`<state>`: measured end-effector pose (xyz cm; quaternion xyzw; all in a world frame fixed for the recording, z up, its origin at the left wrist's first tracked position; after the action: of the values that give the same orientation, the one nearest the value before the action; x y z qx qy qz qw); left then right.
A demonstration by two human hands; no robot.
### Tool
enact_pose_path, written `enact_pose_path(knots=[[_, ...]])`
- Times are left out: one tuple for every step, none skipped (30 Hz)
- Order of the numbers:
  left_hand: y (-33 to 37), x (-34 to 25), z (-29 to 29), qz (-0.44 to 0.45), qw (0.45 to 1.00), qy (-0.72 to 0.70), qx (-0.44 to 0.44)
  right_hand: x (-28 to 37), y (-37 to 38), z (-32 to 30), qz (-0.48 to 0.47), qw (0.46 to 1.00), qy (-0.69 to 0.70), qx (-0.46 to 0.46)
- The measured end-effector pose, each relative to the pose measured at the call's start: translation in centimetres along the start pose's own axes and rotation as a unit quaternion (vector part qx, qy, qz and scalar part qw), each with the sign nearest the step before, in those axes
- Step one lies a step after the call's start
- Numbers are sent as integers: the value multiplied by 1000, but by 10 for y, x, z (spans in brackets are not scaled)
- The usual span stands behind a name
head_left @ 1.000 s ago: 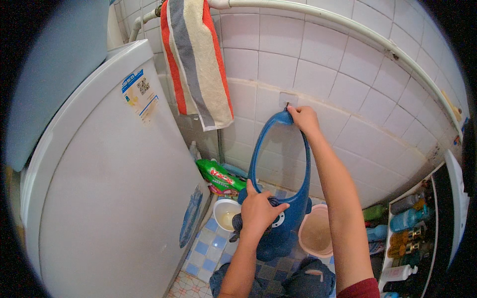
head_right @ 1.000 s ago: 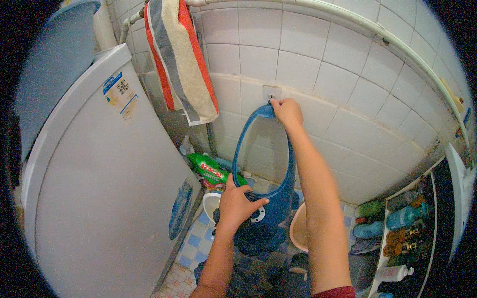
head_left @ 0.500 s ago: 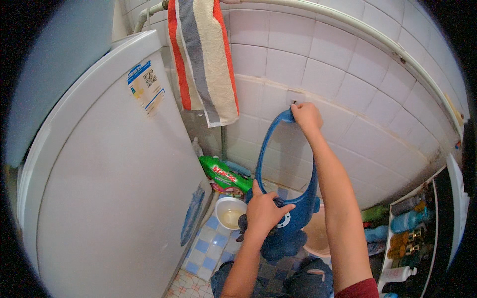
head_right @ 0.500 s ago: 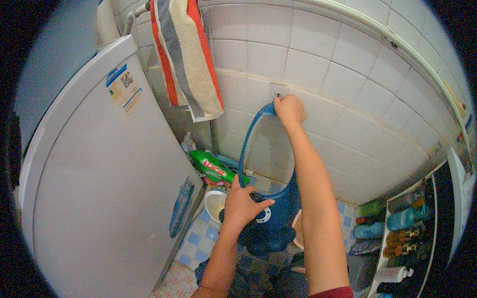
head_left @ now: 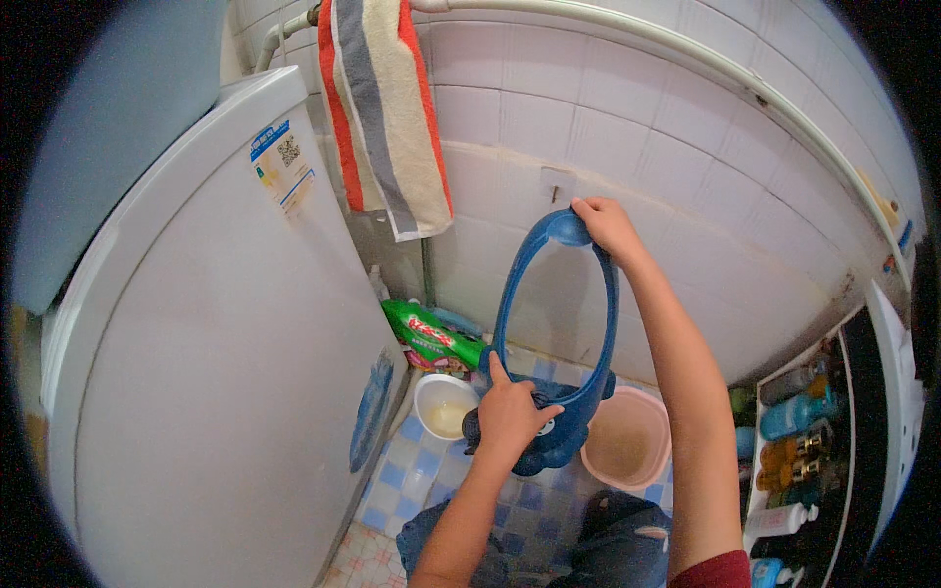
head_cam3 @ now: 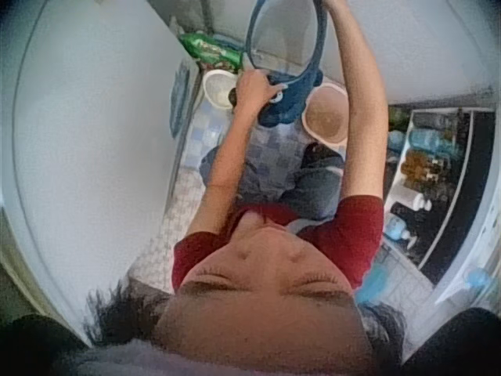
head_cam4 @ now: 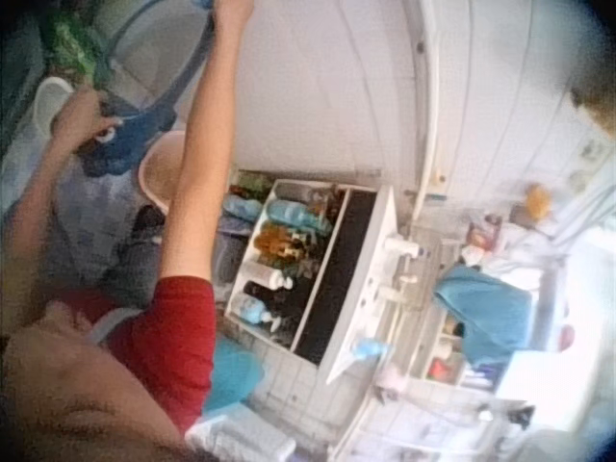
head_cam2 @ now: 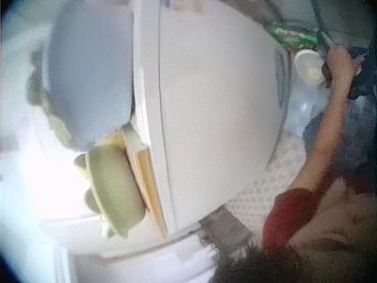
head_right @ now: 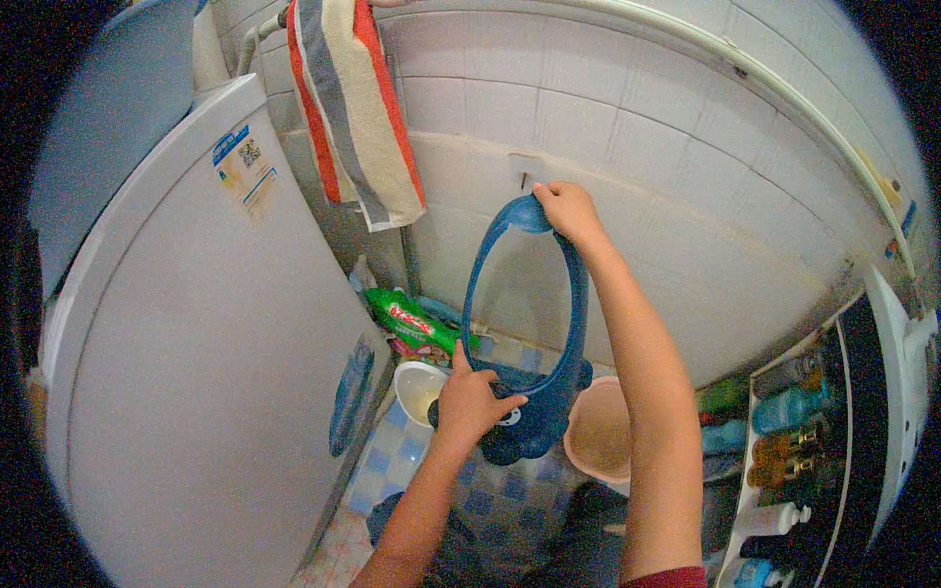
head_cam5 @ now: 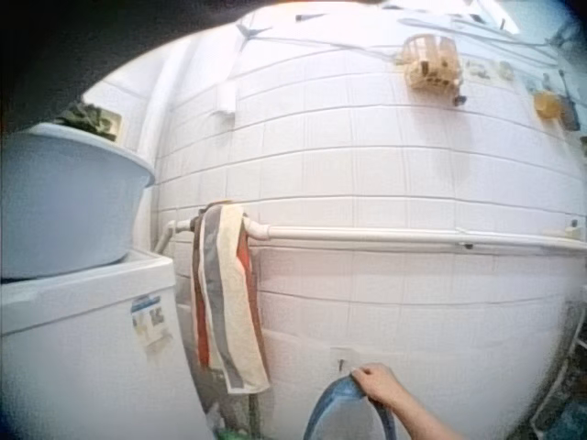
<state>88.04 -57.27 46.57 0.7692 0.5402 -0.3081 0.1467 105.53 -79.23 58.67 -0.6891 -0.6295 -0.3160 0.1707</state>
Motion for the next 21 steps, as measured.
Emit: enact_pose_path(knots=[[-6,-2,3,7,1000,9,3,-2,-10,-4,-9,999,30,-9],[-12,-6,6,12,1000,15,7,-3,-21,-8,-18,998,60,-17],[-18,-9,10,17,1000,21,11,-5,-32,-12,-26,995,90,-26],[-24,-12,14,20,999,26,16,-6,-44,-13,-14,995,99,-13],[-30,-13,19,31,999,35,16,-7,-55,-16,-1,994,108,0],[-36,-14,24,42,998,44,16,-9,-67,-19,11,993,117,14],[-44,-15,29,47,997,55,13,-7,-81,-22,15,992,127,16],[-52,-18,33,59,996,59,15,-7,-97,-26,18,990,137,18],[-61,-20,39,59,996,71,20,-9,-110,-26,22,989,146,21],[-69,-26,44,63,994,83,24,-15,-121,-29,11,989,144,18],[-75,-29,49,69,993,96,26,-22,-130,-32,-1,990,142,14],[-80,-28,57,83,990,113,17,-29,-138,-32,-14,990,139,9],[-88,-22,66,79,989,122,37,-31,-150,-27,-20,990,142,2],[-92,-17,72,79,987,130,55,-31,-166,-24,-27,990,141,-9],[-96,-11,79,79,985,137,73,-30,-182,-21,-33,989,140,-20],[-100,-1,83,84,987,120,65,-27,-201,-15,-31,983,178,-21],[-103,12,87,88,989,101,56,-31,-212,-6,-33,986,163,-7],[-107,26,90,92,991,83,47,-33,-225,6,-39,981,189,-1],[-111,36,88,98,992,63,43,-35,-239,20,-45,976,215,6],[-112,39,84,108,992,41,39,-42,-249,32,-45,974,223,3],[-114,41,81,118,992,20,35,-49,-258,43,-46,972,232,2]])
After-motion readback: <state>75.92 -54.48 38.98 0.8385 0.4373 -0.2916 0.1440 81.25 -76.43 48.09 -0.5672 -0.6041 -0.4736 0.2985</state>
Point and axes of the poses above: each hand's wrist, its own y-axis towards the middle knuckle, its own z-axis out of the palm, x = y × z, the point moved 7 cm from there along y, towards the middle knuckle, and after that the axes turned 8 degrees about x, right-handed, at the moved point
